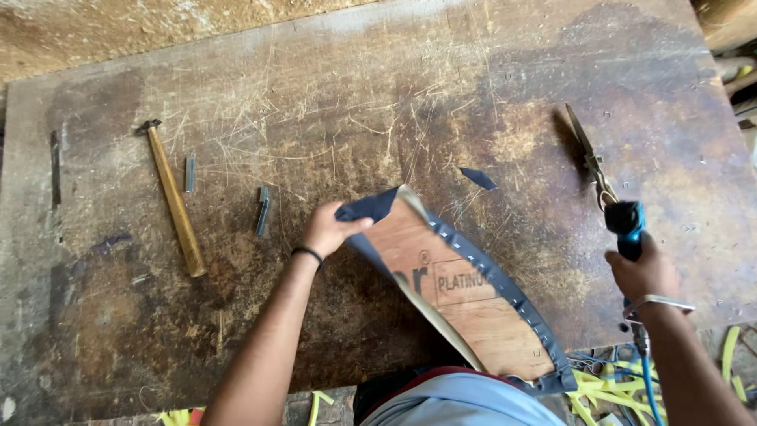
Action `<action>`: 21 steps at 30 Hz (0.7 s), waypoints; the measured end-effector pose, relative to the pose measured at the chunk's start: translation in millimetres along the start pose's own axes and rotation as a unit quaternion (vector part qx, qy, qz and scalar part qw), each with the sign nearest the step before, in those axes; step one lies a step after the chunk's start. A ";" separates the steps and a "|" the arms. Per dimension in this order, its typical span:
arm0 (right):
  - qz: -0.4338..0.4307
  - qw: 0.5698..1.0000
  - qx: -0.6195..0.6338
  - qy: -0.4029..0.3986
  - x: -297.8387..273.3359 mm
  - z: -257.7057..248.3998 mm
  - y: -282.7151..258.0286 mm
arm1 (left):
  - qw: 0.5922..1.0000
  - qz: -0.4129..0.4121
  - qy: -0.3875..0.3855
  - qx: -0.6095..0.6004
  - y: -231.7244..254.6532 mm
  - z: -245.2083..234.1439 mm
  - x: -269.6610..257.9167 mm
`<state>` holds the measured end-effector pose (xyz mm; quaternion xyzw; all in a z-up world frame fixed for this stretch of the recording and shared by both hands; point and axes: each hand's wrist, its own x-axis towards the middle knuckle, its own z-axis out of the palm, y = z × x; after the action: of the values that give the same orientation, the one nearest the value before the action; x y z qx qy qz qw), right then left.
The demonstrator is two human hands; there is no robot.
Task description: The person staples dark fabric onto a curved wooden footboard using a pneumatic staple gun, trims excess fabric with scissors, and flips the piece to continue securing the edges. The work is performed on a wooden workbench with tools and debris visible.
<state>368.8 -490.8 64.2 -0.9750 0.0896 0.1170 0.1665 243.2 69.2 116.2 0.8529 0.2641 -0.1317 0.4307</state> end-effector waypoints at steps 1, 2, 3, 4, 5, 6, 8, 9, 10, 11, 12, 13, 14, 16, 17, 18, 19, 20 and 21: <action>-0.005 0.999 -0.030 0.024 10.9 22.2 21.6 | 0.999 -0.018 0.000 -0.032 -16.7 1.0 -4.9; -0.006 0.998 -0.052 0.035 18.4 42.6 38.1 | 0.997 -0.035 0.001 -0.063 -33.2 0.4 -11.8; -0.003 0.997 -0.069 0.042 24.4 57.8 49.3 | 0.994 -0.052 0.003 -0.094 -47.2 0.8 -20.0; 0.001 0.996 -0.080 0.044 25.4 68.0 56.4 | 0.991 -0.078 -0.002 -0.111 -57.3 3.2 -27.5; 0.009 0.996 -0.087 0.035 22.7 73.2 57.2 | 0.986 -0.104 -0.006 -0.129 -65.4 6.0 -36.0; -0.031 0.990 -0.110 0.079 14.9 74.0 51.8 | 0.981 -0.127 -0.014 -0.148 -70.5 11.2 -43.5; -0.111 0.968 -0.155 0.166 -13.9 77.4 13.3 | 0.983 -0.156 -0.064 -0.076 -76.4 21.8 -58.5; -0.145 0.974 -0.115 0.128 -31.3 77.2 -15.8 | 0.981 -0.170 -0.089 -0.039 -77.7 27.4 -65.2; -0.134 0.989 0.060 0.016 -46.1 79.0 -52.5 | 0.962 -0.204 -0.128 -0.124 -78.5 33.9 -71.1; -0.195 0.977 0.082 -0.021 -64.5 81.5 -90.1 | 0.934 -0.237 -0.168 -0.208 -79.1 41.4 -76.8; -0.244 0.958 0.119 -0.090 -83.9 84.9 -127.5 | 0.918 -0.234 -0.200 -0.248 -80.1 48.1 -81.3; -0.208 0.950 0.119 -0.202 -100.1 89.8 -165.1 | 0.900 -0.232 -0.233 -0.287 -81.3 55.5 -84.6; -0.226 0.931 0.144 -0.248 -113.9 91.2 -194.3 | 0.879 -0.230 -0.263 -0.326 -84.2 62.9 -88.5; -0.332 0.892 0.142 -0.270 -130.1 96.0 -242.1 | 0.866 -0.163 -0.272 -0.386 -91.6 75.8 -93.3; -0.314 0.891 0.121 -0.305 -137.1 96.9 -253.4 | 0.857 -0.129 -0.275 -0.416 -96.3 80.3 -93.9; -0.294 0.888 0.097 -0.340 -142.6 99.3 -260.1 | 0.838 -0.133 -0.277 -0.452 -102.6 84.9 -95.7; -0.274 0.883 0.073 -0.374 -146.4 101.9 -262.1 | 0.817 -0.136 -0.277 -0.487 -109.8 89.0 -97.7; -0.309 0.885 0.082 -0.338 -150.4 104.8 -260.2 | 0.795 -0.139 -0.277 -0.521 -117.4 93.2 -100.0; -0.343 0.885 0.091 -0.301 -155.3 108.2 -255.8 | 0.785 -0.169 -0.281 -0.527 -124.8 97.5 -101.6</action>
<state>253.5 -194.7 82.7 -0.8433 -0.2942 0.3322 0.3031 89.2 17.7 21.2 0.3609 0.2995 -0.2762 0.8389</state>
